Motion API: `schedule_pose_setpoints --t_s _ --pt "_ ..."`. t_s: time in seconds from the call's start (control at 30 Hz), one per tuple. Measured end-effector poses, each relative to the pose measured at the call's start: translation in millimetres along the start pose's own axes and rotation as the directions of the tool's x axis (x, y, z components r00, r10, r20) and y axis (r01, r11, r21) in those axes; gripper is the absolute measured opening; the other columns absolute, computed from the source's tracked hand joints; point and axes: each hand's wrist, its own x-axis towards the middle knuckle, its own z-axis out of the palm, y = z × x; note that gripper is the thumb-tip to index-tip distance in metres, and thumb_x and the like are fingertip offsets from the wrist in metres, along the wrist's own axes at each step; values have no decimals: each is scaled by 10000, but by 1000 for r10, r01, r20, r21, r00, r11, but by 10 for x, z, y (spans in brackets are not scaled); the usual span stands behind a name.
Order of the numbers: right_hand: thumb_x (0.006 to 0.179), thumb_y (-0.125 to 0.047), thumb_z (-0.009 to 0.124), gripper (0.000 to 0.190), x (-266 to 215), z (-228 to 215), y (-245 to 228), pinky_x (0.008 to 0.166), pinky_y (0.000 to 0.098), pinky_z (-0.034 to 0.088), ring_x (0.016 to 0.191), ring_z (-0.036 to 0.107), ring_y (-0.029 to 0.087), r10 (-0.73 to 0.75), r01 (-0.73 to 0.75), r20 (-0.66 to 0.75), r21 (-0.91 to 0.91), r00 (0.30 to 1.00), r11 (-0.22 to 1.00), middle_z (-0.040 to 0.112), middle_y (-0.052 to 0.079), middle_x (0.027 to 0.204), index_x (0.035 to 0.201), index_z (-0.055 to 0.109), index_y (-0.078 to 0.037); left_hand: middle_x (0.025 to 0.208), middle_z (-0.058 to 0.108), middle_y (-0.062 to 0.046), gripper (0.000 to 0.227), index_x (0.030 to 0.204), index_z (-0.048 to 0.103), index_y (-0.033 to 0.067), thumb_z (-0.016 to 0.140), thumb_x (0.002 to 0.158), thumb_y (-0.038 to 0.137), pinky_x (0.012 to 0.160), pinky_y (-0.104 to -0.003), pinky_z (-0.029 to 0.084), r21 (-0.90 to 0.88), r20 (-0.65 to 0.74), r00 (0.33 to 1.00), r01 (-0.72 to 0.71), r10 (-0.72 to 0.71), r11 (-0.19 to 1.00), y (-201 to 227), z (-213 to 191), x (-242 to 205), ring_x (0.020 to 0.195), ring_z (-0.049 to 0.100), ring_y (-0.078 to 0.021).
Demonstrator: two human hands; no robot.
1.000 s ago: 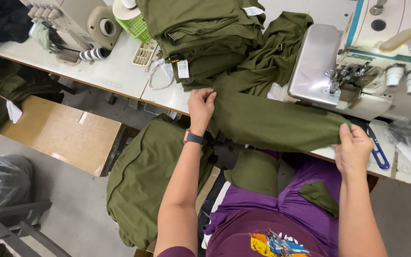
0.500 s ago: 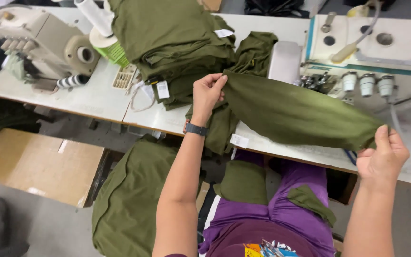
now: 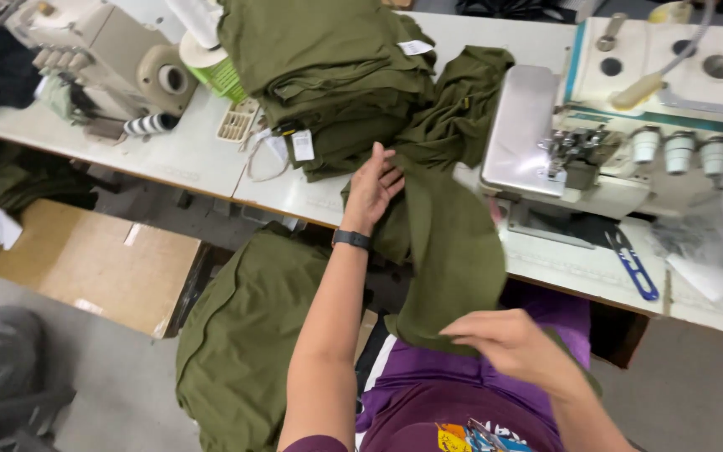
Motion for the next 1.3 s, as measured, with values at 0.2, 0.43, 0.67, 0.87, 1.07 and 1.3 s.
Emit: schedule_pose_setpoints --t_s 0.2,0.43,0.67,0.87,1.07,1.3 --pt "884 -43 700 232 164 546 435 831 244 703 903 852 183 174 -179 54 108 983 978 838 106 1023 1100 780 -17 820 665 -52 402 1309 659 92 735 914 77 870 -360 590 239 24 999 -37 32 970 -129 -372 -16 930 697 -226" --pt "887 21 673 228 335 430 285 779 221 681 837 822 168 132 -129 -37 69 991 989 774 52 852 1071 792 -42 1098 720 -153 609 1396 518 37 773 844 53 941 -372 585 147 38 982 -187 183 971 -251 -311 -132 1043 697 -254" --pt "867 -82 779 134 550 137 108 690 308 598 714 760 179 -1 -21 -408 -49 913 999 792 -6 808 966 838 -150 766 535 133 442 964 612 190 951 686 135 592 -122 444 377 352 827 -553 438 743 -291 376 -877 643 508 40" --pt "930 -47 745 84 457 -35 100 712 309 586 798 762 199 65 -98 -610 -20 789 995 779 90 818 979 811 -63 796 577 82 236 1052 629 135 785 902 41 613 -136 491 326 563 786 -497 257 804 -365 521 -1167 690 531 47" --pt "963 -65 758 70 220 -128 269 802 309 580 939 717 115 224 -208 -720 113 657 972 797 131 947 1004 783 -14 793 698 24 162 1119 750 105 604 1055 79 702 -177 531 344 708 695 -490 121 801 -165 783 -1627 794 511 0" --pt "993 -145 743 99 173 -209 113 646 223 555 728 586 -8 319 -247 -719 209 617 946 762 50 870 935 767 -69 535 495 32 24 927 770 109 777 912 92 494 -215 403 401 690 668 -673 279 621 -447 808 -1539 585 433 -24"
